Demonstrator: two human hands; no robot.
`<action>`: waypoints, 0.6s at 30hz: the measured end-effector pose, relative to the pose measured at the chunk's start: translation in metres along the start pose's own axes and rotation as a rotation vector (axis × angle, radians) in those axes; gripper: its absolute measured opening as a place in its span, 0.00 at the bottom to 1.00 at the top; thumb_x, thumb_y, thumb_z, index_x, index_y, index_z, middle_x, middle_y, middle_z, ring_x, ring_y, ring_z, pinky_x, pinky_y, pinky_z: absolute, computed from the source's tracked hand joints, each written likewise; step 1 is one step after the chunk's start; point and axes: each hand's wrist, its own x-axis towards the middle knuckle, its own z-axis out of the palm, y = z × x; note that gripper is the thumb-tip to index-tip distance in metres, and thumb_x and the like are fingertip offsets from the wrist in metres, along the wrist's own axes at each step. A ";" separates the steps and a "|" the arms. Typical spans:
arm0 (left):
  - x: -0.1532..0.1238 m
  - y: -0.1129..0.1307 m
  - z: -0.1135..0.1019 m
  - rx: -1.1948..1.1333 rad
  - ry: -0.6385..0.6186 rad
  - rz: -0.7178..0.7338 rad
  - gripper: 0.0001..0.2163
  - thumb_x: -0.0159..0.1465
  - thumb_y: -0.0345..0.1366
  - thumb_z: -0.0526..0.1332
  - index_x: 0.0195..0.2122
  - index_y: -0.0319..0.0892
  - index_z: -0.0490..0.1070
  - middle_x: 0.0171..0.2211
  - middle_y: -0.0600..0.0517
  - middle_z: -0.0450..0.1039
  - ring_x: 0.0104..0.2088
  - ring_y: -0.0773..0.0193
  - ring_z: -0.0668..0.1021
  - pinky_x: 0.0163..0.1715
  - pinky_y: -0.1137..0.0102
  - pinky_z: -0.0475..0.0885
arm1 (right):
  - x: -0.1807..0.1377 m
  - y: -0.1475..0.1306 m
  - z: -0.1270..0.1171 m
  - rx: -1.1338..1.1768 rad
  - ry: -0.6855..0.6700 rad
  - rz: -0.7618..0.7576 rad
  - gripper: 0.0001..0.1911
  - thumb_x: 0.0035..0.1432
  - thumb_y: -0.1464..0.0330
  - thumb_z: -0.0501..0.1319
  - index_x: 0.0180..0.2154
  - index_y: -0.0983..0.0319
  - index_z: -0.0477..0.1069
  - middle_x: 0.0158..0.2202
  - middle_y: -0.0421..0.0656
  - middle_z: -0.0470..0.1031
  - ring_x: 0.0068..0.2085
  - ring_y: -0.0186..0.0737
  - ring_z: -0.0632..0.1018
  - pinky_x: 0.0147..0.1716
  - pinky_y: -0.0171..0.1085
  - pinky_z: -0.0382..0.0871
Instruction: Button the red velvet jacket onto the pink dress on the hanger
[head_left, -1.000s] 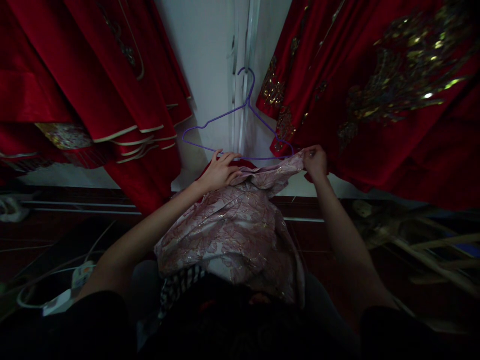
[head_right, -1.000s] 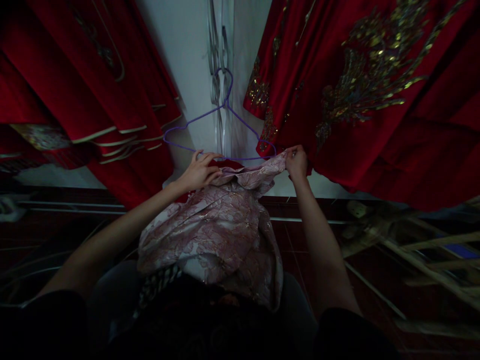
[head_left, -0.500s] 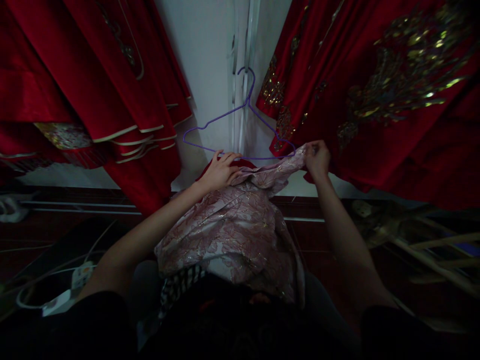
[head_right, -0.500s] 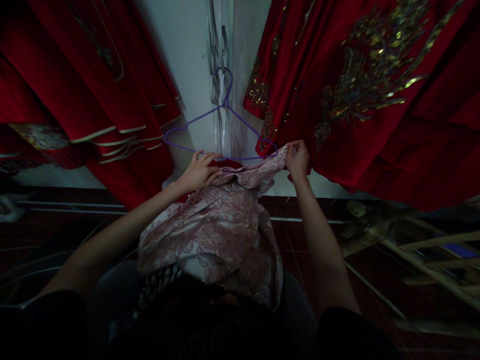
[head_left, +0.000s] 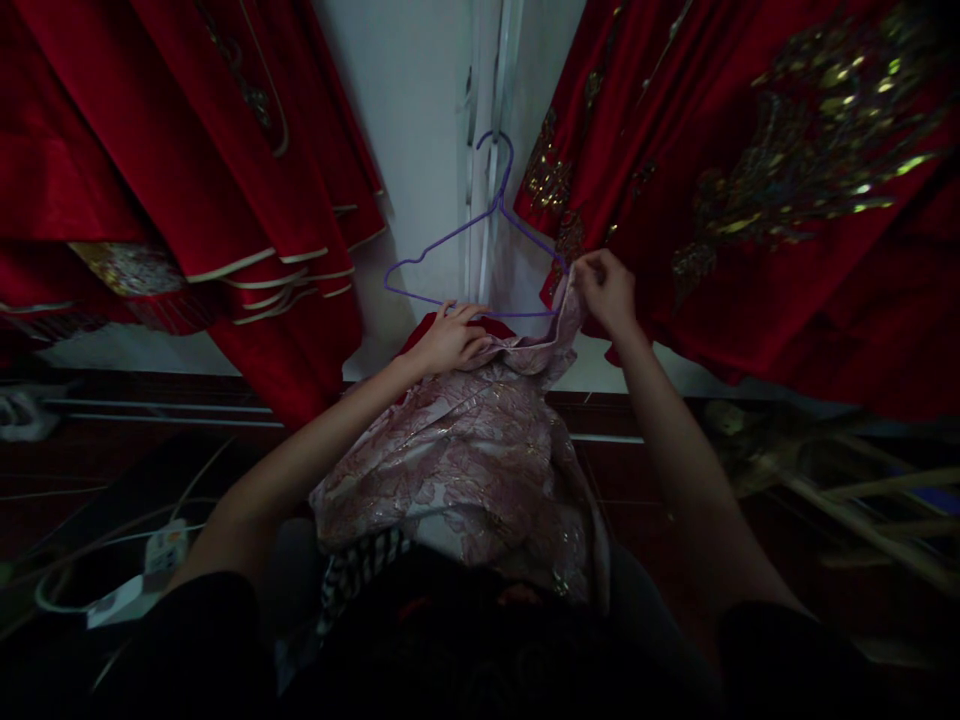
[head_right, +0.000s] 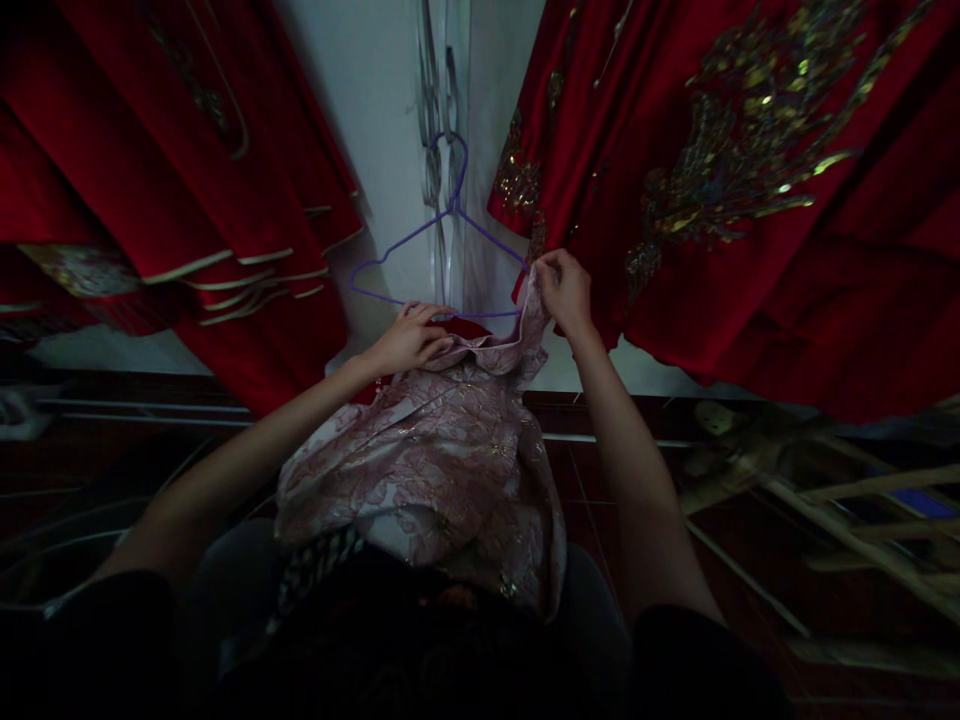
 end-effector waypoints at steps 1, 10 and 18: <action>0.002 -0.001 0.002 -0.020 -0.001 -0.008 0.15 0.66 0.42 0.52 0.36 0.44 0.77 0.58 0.47 0.65 0.57 0.54 0.67 0.59 0.49 0.53 | 0.004 -0.003 0.007 0.027 -0.034 -0.013 0.17 0.61 0.53 0.52 0.39 0.58 0.69 0.38 0.47 0.76 0.42 0.45 0.76 0.47 0.45 0.69; 0.013 -0.047 -0.007 -0.276 0.212 -0.137 0.19 0.68 0.45 0.47 0.36 0.40 0.74 0.48 0.44 0.72 0.49 0.61 0.73 0.51 0.65 0.66 | 0.016 0.009 0.018 0.077 0.019 0.009 0.19 0.62 0.52 0.50 0.39 0.59 0.68 0.37 0.45 0.75 0.39 0.42 0.76 0.45 0.44 0.70; -0.042 -0.151 -0.002 -0.327 0.474 -0.812 0.20 0.64 0.49 0.52 0.22 0.40 0.66 0.21 0.49 0.66 0.31 0.60 0.72 0.37 0.67 0.68 | 0.025 0.011 0.002 0.081 0.047 -0.018 0.21 0.60 0.49 0.52 0.38 0.59 0.69 0.35 0.44 0.75 0.38 0.42 0.76 0.43 0.43 0.71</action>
